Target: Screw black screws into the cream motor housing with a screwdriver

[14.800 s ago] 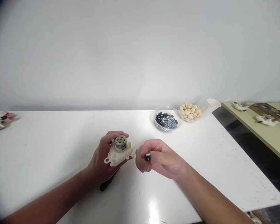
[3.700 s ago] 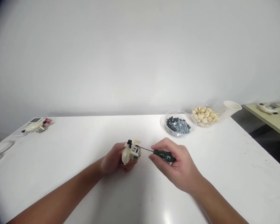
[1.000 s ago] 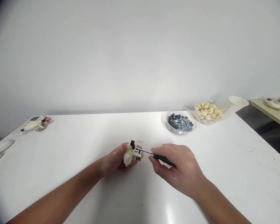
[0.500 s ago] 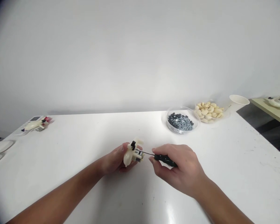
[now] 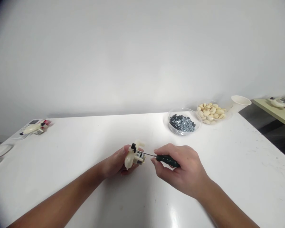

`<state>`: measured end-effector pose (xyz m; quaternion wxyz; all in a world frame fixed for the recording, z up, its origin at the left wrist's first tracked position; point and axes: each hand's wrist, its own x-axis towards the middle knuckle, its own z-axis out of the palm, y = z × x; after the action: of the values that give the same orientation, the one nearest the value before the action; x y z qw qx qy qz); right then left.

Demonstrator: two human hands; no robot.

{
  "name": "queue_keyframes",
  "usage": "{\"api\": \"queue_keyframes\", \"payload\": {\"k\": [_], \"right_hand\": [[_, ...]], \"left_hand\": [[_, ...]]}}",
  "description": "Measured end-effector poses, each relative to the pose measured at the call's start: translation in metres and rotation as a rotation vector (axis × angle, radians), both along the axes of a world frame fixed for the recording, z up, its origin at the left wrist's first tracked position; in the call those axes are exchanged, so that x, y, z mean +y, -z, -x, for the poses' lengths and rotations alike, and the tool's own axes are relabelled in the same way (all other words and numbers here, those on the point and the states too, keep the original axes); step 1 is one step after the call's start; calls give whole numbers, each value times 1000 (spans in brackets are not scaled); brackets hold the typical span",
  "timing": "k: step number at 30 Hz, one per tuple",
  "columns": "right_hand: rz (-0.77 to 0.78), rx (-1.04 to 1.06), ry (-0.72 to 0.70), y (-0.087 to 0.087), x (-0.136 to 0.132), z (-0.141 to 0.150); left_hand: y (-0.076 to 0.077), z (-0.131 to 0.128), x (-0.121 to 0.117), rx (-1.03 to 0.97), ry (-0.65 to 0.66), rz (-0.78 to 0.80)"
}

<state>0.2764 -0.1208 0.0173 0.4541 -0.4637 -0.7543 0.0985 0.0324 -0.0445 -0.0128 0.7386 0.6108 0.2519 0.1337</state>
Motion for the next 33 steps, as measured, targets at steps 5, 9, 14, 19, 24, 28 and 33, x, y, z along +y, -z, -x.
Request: {"api": "queue_keyframes", "payload": {"k": [5, 9, 14, 19, 24, 28, 33], "right_hand": [[-75, -49, 19, -2, 0, 0], [-105, -90, 26, -2, -1, -1], [-88, -149, 41, 0, -1, -4], [-93, -142, 17, 1, 1, -4], [-92, -137, 10, 0, 1, -5], [-78, -118, -14, -1, 1, -6], [-61, -70, -42, 1, 2, -7]], "left_hand": [[3, 0, -1, -25, -9, 33], [2, -1, 0, -55, 6, 29], [4, 0, 1, -69, -1, 41], [4, 0, 0, -71, -4, 36], [1, -1, 0, -54, -6, 4], [1, -1, 0, -83, -5, -22], [2, 0, -1, -115, -6, -28]]}}
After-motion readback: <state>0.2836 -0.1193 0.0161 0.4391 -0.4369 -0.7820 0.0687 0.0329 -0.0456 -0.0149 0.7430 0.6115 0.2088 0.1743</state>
